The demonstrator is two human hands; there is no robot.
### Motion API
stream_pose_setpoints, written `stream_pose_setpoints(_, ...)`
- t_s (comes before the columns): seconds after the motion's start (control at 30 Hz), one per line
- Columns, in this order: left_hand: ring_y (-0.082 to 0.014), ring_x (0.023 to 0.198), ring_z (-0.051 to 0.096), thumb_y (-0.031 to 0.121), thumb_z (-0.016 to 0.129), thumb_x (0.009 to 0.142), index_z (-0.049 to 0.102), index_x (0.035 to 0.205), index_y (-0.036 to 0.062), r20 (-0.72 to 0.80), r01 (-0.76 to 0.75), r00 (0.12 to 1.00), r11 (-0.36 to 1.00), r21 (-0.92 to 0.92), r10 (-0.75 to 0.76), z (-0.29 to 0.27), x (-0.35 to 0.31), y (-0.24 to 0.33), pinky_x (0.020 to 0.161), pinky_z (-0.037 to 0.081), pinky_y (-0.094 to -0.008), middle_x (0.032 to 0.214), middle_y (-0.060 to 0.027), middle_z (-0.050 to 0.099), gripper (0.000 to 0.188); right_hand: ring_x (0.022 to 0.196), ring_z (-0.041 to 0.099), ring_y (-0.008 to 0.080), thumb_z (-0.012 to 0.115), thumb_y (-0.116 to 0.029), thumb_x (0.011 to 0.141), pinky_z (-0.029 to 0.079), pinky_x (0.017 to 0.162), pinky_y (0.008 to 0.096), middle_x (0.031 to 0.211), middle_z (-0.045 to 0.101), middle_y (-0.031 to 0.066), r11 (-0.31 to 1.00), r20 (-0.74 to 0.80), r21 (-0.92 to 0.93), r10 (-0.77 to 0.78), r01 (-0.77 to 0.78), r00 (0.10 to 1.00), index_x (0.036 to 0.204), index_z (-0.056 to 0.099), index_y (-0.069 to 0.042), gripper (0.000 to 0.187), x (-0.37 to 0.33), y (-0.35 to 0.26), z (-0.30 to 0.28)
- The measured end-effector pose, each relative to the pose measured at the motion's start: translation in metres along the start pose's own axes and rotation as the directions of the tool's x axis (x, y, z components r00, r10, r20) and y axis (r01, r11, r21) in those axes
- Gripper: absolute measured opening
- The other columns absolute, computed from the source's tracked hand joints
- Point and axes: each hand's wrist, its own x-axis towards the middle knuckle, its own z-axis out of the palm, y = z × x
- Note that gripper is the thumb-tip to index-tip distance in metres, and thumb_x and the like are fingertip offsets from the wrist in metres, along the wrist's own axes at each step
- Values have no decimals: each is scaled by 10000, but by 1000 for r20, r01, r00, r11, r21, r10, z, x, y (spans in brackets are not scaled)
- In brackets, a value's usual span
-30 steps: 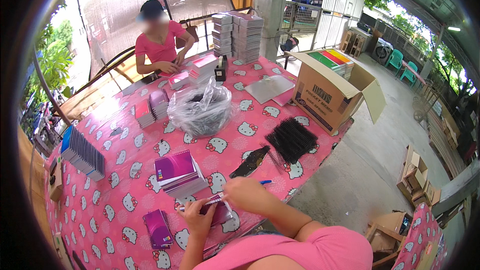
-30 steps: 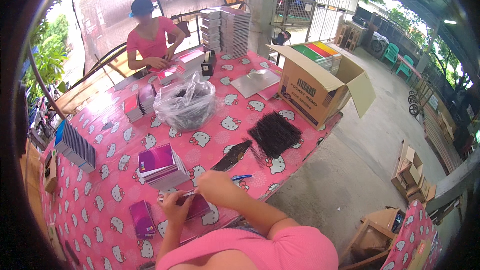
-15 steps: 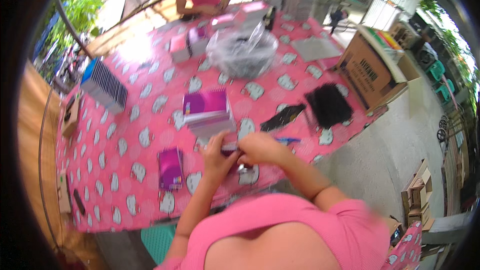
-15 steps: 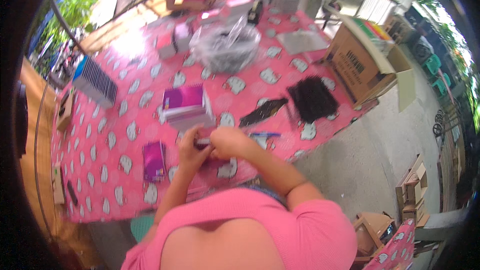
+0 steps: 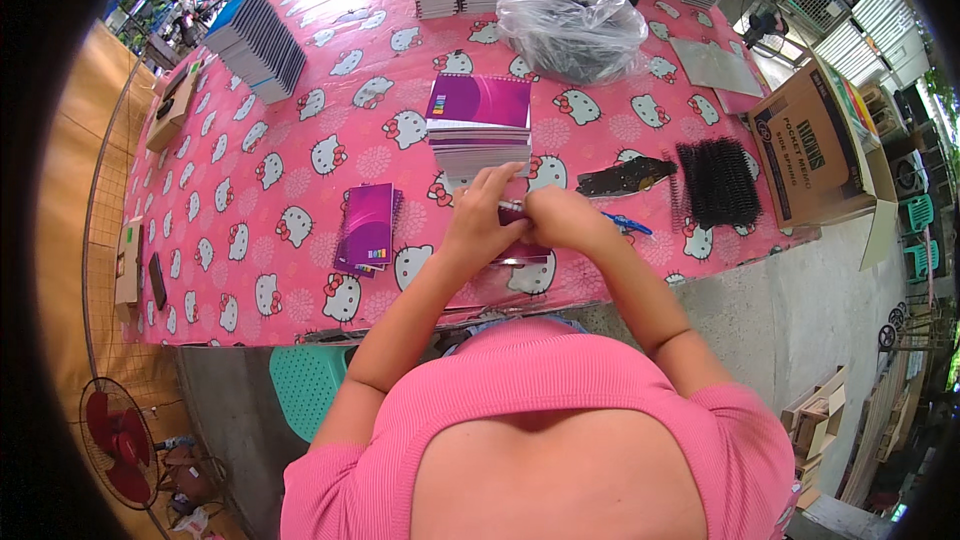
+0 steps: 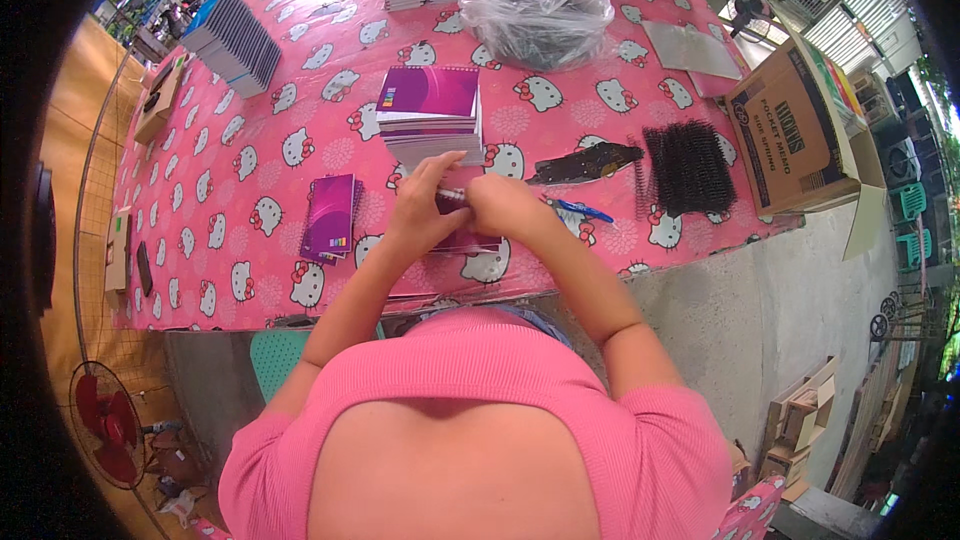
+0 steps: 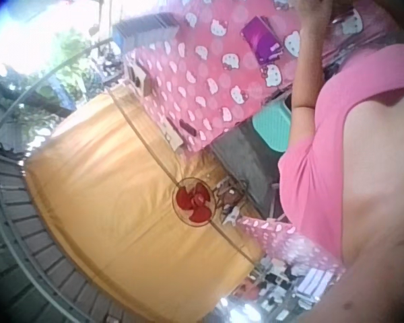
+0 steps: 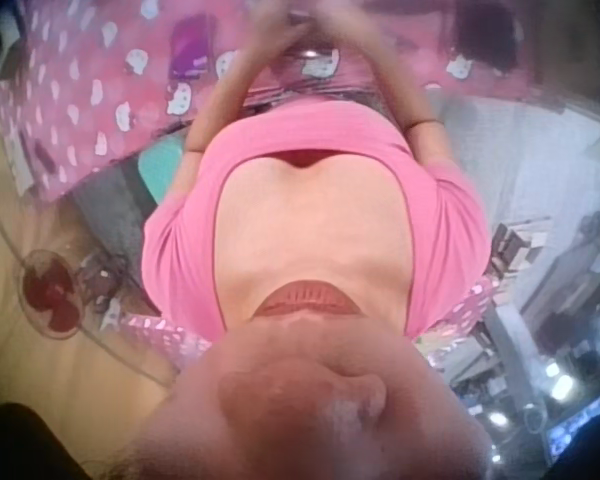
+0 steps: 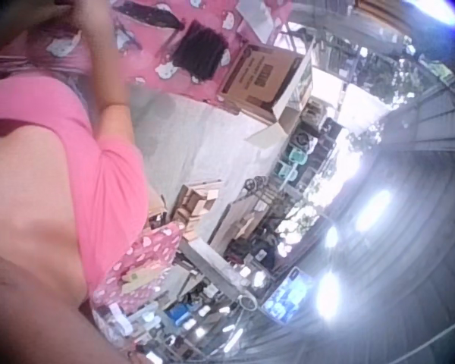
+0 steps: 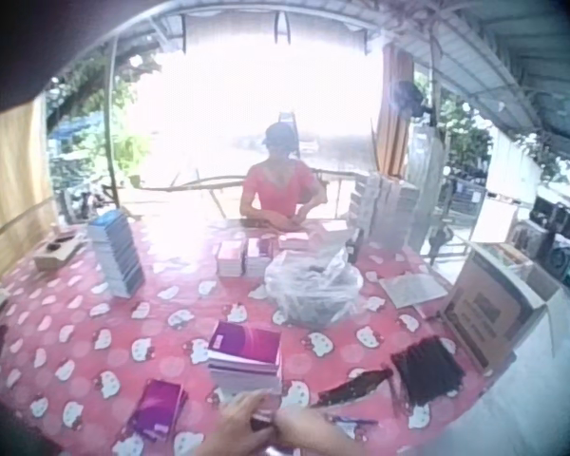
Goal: The person assembles notebooks by threading a spiral coil through pre-punched holes in the covers and pages, using a blue tool to trim the excess coil, and repeats the process with additional units.
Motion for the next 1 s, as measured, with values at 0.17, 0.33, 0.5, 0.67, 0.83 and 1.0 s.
stream_pose_setpoints(0.17,-300,1029,577,-6,755,624,581,1144,68,4,-74,997,996,-44,75,-5,-7,-22,832,492,-367,1147,-165,553,553,774,630,372,709,-231,714,496,696,452,775,645,191,980,-277,110,-133,169,952,847,643,-5,271,-19,-16,-9)
stream_pose_setpoints(0.33,-276,1036,584,-16,750,646,617,1072,48,-63,-49,997,999,-23,48,-4,-19,-37,828,496,-344,1195,-172,536,451,778,641,368,718,-256,721,506,691,452,781,652,198,985,-163,132,-92,114,982,822,674,-10,270,-9,-14,-8)
stream_pose_setpoints(0.5,-137,965,594,-43,705,766,573,1145,38,154,399,911,722,-565,-383,2,-24,-40,813,496,-265,1074,-71,608,410,765,632,371,722,-292,722,490,681,440,785,646,197,999,-2,-21,-40,40,999,881,653,-11,330,16,0,8)
stream_pose_setpoints(0.67,-103,944,587,-78,641,824,535,1170,27,53,207,958,554,-806,-282,10,-26,-49,824,489,-241,1004,-38,596,377,792,632,366,723,-306,722,489,695,441,796,647,198,999,-47,-7,-52,52,998,886,652,-5,350,15,-7,-5)
stream_pose_setpoints(0.83,-108,923,595,-77,637,829,551,1167,24,129,270,940,459,-846,-315,7,-35,-59,788,509,-247,986,-32,606,363,799,634,363,727,-308,718,493,707,441,795,649,191,980,-264,138,-100,140,959,844,640,6,349,2,-12,-12)
stream_pose_setpoints(1.0,-112,913,620,-84,638,822,627,1136,-2,96,295,928,553,-779,-361,2,-35,-58,818,515,-243,1010,-58,654,324,822,632,366,726,-306,717,497,724,443,814,654,190,992,-147,101,-65,80,987,835,646,4,341,10,-11,-10)
